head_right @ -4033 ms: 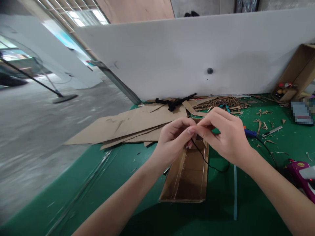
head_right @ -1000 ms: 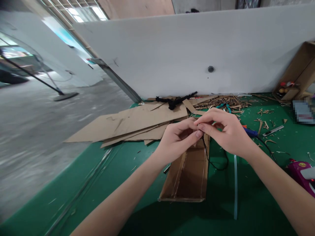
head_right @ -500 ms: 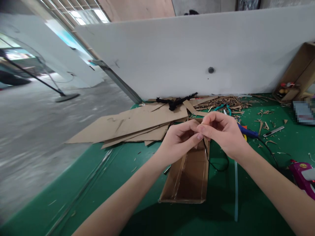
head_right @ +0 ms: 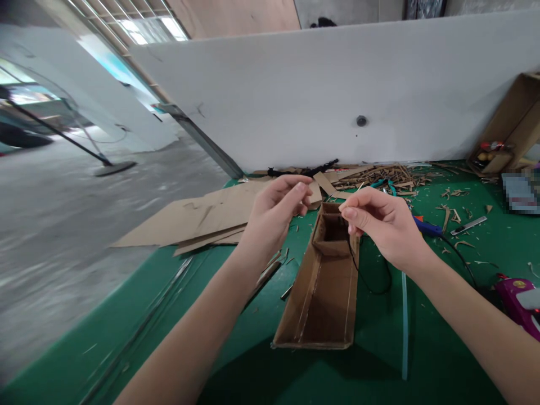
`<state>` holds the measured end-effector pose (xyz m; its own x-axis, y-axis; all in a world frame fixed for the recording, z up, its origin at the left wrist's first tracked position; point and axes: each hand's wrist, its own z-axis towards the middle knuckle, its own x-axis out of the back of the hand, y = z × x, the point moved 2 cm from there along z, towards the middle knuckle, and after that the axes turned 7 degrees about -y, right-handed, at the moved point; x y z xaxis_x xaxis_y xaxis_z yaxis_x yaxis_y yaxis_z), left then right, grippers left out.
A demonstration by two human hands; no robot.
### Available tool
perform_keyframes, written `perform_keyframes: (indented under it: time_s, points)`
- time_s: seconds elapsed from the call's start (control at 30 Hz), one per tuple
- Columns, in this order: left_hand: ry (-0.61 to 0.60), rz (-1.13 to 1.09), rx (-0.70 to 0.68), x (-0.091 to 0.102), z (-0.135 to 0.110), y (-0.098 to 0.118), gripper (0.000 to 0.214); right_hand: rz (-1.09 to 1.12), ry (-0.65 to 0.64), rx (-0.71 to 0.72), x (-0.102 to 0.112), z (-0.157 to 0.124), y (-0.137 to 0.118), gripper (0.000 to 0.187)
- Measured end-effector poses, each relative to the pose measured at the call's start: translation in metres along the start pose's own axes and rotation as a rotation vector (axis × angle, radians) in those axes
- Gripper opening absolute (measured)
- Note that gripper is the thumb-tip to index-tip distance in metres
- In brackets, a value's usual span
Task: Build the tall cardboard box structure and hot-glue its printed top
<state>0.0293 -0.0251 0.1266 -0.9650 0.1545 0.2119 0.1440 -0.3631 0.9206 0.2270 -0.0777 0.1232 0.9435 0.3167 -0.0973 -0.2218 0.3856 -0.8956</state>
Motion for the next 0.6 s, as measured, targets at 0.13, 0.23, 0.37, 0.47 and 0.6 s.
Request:
perform_keyframes:
  time_s: [0.13,0.23,0.37,0.47,0.6]
  points:
    - [-0.07,0.269,0.2,0.016,0.016,-0.036,0.051,-0.036,0.026,-0.002,0.004,0.0,0.0,0.021]
    - [-0.329,0.329,0.29,0.02,0.019,-0.054,0.06,-0.057,0.118,-0.017,0.009,0.003,0.001,0.021]
    - [-0.493,0.474,0.267,0.019,0.018,-0.061,0.06,-0.055,0.268,-0.025,0.017,0.007,0.003,0.018]
    - [-0.465,0.389,0.309,0.015,0.017,-0.065,0.077,-0.003,0.326,-0.011,0.021,0.01,0.006,0.017]
    - [-0.393,0.182,0.557,0.01,0.013,-0.073,0.082,0.075,0.379,-0.031,0.027,0.013,0.011,0.02]
